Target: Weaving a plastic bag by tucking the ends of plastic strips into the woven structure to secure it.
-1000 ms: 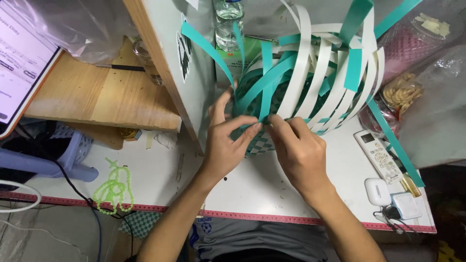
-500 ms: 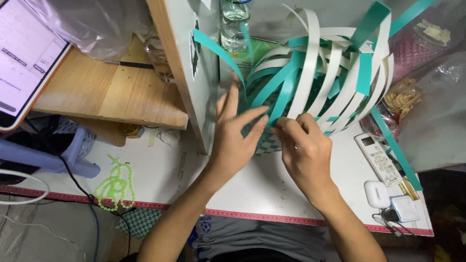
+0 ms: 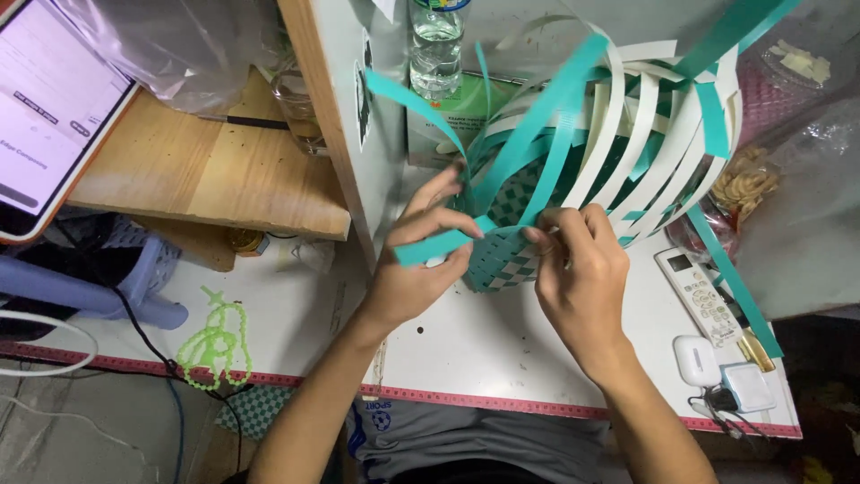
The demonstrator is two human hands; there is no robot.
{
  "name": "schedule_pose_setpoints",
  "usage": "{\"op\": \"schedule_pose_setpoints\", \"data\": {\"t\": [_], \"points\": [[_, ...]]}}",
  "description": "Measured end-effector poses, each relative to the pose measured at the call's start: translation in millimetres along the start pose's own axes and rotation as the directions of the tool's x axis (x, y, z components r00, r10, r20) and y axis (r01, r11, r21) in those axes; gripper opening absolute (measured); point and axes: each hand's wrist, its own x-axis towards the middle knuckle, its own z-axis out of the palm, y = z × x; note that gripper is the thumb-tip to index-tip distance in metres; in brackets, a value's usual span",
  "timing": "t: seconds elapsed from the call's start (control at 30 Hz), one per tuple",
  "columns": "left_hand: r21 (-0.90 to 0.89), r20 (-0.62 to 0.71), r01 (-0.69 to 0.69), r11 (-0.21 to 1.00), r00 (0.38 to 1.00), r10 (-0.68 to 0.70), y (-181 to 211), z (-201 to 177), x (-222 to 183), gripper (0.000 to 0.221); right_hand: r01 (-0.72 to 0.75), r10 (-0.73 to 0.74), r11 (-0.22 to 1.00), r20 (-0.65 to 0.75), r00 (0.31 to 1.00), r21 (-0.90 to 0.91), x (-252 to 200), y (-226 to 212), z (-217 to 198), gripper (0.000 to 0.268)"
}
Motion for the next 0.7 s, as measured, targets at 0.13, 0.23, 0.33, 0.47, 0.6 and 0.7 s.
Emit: {"op": "schedule_pose_setpoints", "data": {"t": [0.13, 0.23, 0.33, 0.47, 0.6, 0.7], "points": [[0.055, -0.045, 0.046, 0.997, 0.998, -0.044, -0.5, 1.7, -0.3, 0.021, -0.022, 0.022, 1.0, 0.022, 1.0, 0.005, -1.7, -2.0, 1.0, 0.007], [0.053, -0.068, 0.033, 0.998, 0.997, -0.029, 3.4, 1.5, -1.9, 0.021, -0.037, 0.037, 0.999, 0.018, 0.999, 0.034, -1.8, -1.3, 2.1, 0.007], [0.005, 0.034, 0.006, 1.0, 0.999, -0.006, 7.2, -0.8, -2.8, 0.024, -0.047, 0.046, 0.998, 0.01, 0.999, 0.042, -2.2, 0.2, 3.8, 0.008], [-0.018, 0.09, -0.089, 0.996, 0.992, 0.091, 12.9, 1.7, -3.2, 0.031, -0.023, 0.023, 0.999, -0.005, 1.0, 0.022, -2.7, 0.0, 5.7, 0.008], [0.047, -0.008, -0.175, 0.983, 0.984, 0.175, 3.9, 6.8, 0.9, 0.028, -0.042, 0.043, 0.999, -0.01, 0.999, 0.032, -4.6, -1.0, 2.5, 0.007], [0.238, -0.038, -0.187, 0.953, 0.979, 0.202, 0.4, 10.4, 3.0, 0.027, -0.008, 0.008, 1.0, -0.009, 1.0, 0.022, -7.0, -0.3, 2.7, 0.006]]}}
